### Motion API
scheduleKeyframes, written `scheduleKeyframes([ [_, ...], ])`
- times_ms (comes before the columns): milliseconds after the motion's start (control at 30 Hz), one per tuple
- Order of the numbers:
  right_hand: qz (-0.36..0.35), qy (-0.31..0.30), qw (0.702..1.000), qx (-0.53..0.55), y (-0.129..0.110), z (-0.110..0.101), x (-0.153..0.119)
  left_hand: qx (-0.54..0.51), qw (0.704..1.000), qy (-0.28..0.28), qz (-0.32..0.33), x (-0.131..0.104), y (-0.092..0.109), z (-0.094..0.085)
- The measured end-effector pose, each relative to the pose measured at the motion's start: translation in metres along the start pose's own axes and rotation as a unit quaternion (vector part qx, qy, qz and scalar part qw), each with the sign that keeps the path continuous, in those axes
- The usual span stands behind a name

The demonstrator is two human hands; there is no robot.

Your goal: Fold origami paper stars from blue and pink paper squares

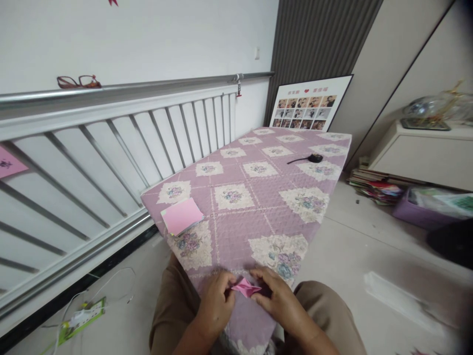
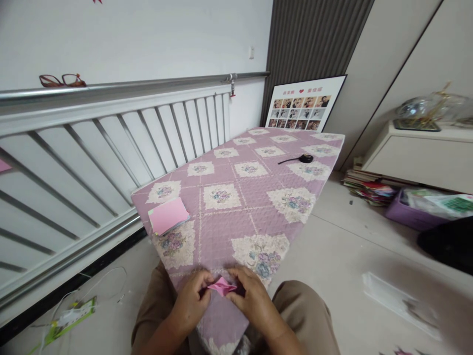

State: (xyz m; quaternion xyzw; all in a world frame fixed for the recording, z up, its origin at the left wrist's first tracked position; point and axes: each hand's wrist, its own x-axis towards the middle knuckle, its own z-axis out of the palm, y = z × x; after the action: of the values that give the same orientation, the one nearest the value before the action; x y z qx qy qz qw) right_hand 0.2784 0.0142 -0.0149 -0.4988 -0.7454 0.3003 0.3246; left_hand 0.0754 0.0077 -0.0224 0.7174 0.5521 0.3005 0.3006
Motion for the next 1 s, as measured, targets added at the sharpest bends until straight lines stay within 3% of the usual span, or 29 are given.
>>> scheduleKeyframes([
  [433,-0.045,0.007,0.999,0.022,0.005,-0.002,0.001,0.002,1.000,-0.008,-0.018,0.003,0.008,-0.002],
  [667,-0.042,0.004,0.999,0.022,0.003,-0.003,0.002,-0.011,0.998,-0.001,0.069,0.008,0.024,-0.007],
  [1000,-0.034,0.011,0.998,0.058,0.002,-0.005,0.002,0.217,0.971,-0.097,0.038,0.031,0.042,-0.007],
])
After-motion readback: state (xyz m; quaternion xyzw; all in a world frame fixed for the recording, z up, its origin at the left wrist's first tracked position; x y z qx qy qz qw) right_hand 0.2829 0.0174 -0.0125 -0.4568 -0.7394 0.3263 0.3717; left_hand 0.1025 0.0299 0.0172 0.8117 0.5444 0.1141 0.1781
